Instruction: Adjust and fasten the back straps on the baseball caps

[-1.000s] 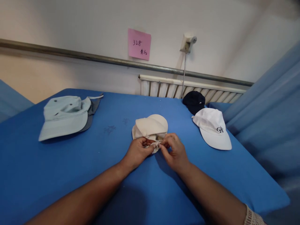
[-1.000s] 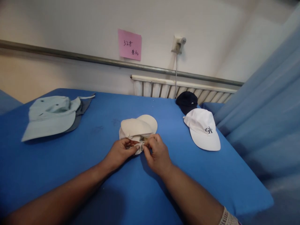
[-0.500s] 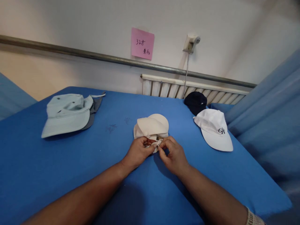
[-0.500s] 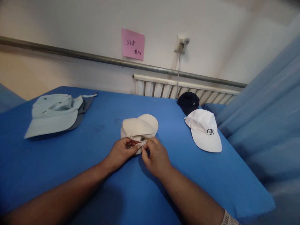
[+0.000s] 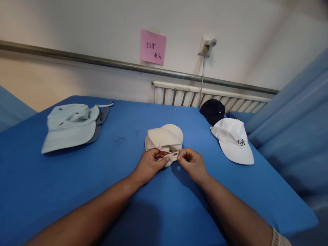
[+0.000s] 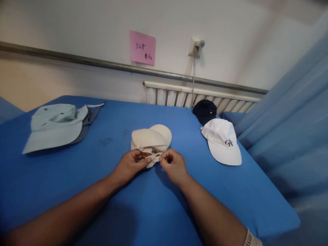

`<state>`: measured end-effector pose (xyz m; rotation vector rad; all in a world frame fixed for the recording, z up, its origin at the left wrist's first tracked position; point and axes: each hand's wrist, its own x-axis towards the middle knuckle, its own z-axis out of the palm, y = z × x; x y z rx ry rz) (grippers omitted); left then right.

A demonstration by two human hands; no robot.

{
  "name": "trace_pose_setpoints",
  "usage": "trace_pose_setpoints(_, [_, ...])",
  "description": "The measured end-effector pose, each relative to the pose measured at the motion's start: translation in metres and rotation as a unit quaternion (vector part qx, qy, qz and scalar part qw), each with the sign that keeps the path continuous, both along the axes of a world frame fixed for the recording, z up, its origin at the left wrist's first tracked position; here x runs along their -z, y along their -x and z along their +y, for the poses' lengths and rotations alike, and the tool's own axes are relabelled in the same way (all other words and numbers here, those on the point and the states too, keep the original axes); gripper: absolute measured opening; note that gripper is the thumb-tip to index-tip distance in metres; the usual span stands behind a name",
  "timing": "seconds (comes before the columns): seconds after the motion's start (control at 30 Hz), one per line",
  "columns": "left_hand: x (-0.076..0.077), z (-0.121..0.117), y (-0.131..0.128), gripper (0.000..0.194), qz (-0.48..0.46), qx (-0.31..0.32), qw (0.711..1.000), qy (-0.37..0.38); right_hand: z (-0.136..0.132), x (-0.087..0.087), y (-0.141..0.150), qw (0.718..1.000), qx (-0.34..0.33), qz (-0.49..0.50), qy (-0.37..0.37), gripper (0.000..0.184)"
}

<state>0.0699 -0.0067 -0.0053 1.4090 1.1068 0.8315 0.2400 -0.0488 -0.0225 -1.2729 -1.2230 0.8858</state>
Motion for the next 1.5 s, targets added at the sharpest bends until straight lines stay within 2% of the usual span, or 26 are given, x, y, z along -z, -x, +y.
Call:
trace_pose_setpoints(0.1, [-0.003, 0.0, 0.001, 0.028, 0.004, 0.004, 1.0, -0.009, -0.002, -0.001, -0.003, 0.995, -0.005, -0.087, -0.053, 0.011])
trace_pose_setpoints(0.23, [-0.007, 0.0, 0.003, 0.031, 0.017, 0.013, 0.999, -0.031, -0.001, 0.003, -0.005, 0.983, -0.029, -0.152, -0.103, 0.007])
trace_pose_setpoints(0.37, [-0.01, 0.001, 0.004, 0.035, 0.011, 0.006, 0.999, -0.032, 0.0, 0.006, -0.005, 0.965, -0.046, -0.208, -0.155, 0.021])
trace_pose_setpoints(0.57, [-0.014, 0.001, 0.004, 0.036, -0.069, 0.01, 0.996, 0.061, 0.001, 0.003, 0.0, 0.935, -0.014, -0.303, -0.183, 0.018])
trace_pose_setpoints(0.77, [-0.015, 0.001, 0.004, 0.034, -0.07, 0.023, 0.992, 0.105, 0.002, -0.002, 0.004, 0.901, 0.002, -0.381, -0.205, 0.015])
trace_pose_setpoints(0.87, [-0.015, 0.0, 0.004, 0.032, -0.043, 0.038, 0.996, 0.072, 0.001, -0.002, 0.005, 0.893, 0.006, -0.402, -0.202, 0.015])
trace_pose_setpoints(1.07, [-0.015, 0.0, 0.005, 0.027, 0.09, 0.031, 0.993, -0.075, -0.003, -0.005, 0.006, 0.898, 0.006, -0.389, -0.207, 0.012])
trace_pose_setpoints(1.23, [-0.01, 0.004, 0.008, 0.023, 0.136, -0.003, 0.983, -0.124, -0.007, -0.012, 0.001, 0.899, 0.001, -0.376, -0.224, 0.011])
trace_pose_setpoints(1.37, [-0.011, 0.004, 0.01, 0.025, 0.111, 0.003, 0.989, -0.102, -0.007, -0.014, -0.006, 0.893, -0.014, -0.394, -0.217, 0.013])
trace_pose_setpoints(1.5, [-0.018, 0.002, 0.013, 0.03, 0.031, 0.056, 0.998, -0.007, -0.005, -0.013, -0.013, 0.896, -0.025, -0.402, -0.19, 0.017])
